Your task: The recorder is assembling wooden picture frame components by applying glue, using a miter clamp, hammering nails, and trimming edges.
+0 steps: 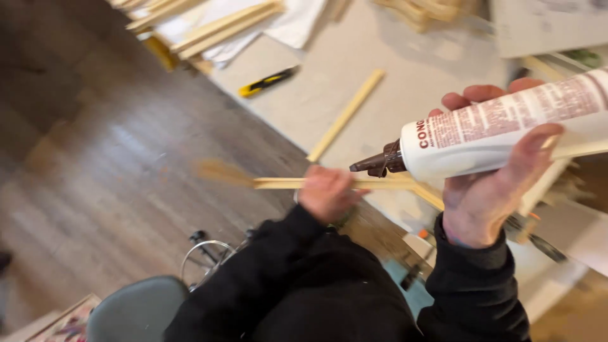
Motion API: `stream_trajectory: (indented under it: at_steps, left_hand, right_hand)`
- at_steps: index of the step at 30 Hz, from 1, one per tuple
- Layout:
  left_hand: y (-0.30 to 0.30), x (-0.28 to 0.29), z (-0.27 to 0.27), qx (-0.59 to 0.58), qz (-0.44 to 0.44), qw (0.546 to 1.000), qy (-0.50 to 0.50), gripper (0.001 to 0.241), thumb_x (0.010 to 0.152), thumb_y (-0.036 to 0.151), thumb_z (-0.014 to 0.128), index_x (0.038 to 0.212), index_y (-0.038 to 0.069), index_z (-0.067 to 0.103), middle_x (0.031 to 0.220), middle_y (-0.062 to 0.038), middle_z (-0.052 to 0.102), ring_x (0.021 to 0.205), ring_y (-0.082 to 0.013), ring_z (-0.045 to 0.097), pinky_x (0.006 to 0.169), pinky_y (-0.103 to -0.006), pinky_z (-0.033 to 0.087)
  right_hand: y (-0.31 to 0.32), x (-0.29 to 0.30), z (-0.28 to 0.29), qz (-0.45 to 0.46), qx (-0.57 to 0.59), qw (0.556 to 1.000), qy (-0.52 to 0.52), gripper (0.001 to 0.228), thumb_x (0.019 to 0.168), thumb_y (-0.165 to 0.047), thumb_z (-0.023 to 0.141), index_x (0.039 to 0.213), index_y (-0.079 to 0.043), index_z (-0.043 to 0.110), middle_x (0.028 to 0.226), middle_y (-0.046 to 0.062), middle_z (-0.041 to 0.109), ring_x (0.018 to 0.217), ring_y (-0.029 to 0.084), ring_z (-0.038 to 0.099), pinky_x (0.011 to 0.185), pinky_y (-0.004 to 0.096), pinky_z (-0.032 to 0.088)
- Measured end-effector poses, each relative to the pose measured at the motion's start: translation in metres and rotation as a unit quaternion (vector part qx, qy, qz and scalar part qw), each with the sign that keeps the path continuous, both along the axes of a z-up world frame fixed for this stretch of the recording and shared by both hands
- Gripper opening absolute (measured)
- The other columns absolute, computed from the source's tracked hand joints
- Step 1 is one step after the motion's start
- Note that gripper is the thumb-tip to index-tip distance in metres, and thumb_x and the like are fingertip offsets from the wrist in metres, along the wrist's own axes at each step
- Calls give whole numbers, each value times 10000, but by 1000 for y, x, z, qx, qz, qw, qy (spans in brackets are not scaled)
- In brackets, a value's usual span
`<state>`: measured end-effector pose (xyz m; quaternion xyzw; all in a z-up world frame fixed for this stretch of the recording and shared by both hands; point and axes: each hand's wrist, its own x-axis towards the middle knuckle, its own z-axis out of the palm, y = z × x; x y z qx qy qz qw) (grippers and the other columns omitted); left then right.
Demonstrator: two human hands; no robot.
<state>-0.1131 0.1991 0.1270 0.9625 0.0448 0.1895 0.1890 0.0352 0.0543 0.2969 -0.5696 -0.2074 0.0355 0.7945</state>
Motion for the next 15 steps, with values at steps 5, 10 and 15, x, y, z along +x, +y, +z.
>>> stream_trajectory:
  at_steps: [5,10,15]
  left_hand:
    - [-49,23,-54,-4,-21,993,119,515,954,643,588,924,131,635,686,-34,599,634,-211,603,666,-391,436]
    - [-61,23,-59,1,-19,996,89,485,953,615,608,878,136,607,721,-44,585,687,-215,604,736,-393,426]
    - [-57,29,-57,-3,-42,994,99,405,920,543,644,904,141,604,751,-41,587,719,-221,609,770,-405,418]
  right_hand:
    - [46,-13,5,86,78,993,34,594,1095,-523,645,1376,-20,502,1134,208,645,1068,341,743,903,496,620]
    - [72,-21,3,125,98,986,39,577,1119,-494,703,1396,-32,494,1204,210,667,1103,338,727,937,504,657]
    - [83,-22,-1,117,76,990,38,557,1116,-480,700,1370,-26,502,1185,218,674,1092,343,734,920,505,624]
